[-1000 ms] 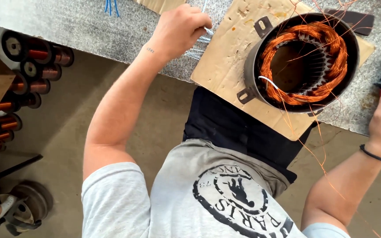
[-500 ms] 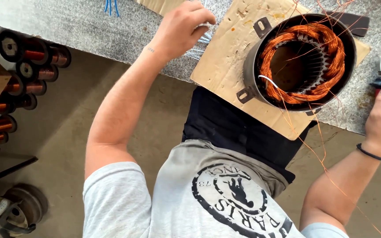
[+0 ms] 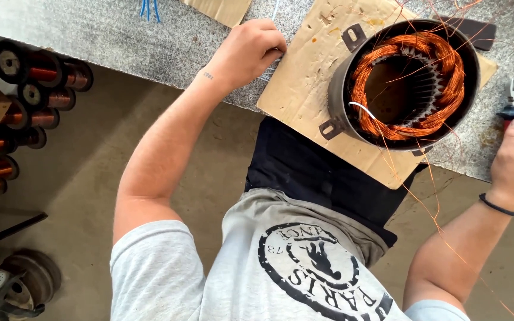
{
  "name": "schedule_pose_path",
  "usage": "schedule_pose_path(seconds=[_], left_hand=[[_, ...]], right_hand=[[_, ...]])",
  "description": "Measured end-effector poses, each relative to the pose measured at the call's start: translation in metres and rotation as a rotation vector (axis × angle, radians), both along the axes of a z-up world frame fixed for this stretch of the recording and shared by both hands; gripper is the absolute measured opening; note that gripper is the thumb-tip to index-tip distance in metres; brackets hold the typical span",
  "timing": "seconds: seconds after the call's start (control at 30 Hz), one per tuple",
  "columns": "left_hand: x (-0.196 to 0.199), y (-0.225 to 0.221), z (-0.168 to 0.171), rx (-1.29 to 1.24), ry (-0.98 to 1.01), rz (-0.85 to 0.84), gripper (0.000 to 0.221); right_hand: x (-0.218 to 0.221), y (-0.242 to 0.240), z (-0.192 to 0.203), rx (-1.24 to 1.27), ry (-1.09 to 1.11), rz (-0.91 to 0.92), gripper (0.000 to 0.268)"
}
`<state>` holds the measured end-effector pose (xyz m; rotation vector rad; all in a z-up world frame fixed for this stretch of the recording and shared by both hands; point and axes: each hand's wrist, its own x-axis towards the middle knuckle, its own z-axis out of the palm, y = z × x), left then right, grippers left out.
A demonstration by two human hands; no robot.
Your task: Repairing an electric motor stator by cutting, stripping, and organizing copper wire windings using pliers.
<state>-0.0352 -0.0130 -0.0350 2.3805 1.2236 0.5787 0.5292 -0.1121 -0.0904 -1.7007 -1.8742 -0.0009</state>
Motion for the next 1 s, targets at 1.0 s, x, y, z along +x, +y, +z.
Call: schedule_pose_path(seconds=[1.0], left_hand=[[-0.027,-0.027,0.020,-0.042,0.142,0.129,0.005]], right_hand=[[0.056,-0.008,-0.061,-0.085,-0.181,-0.194,0.051]])
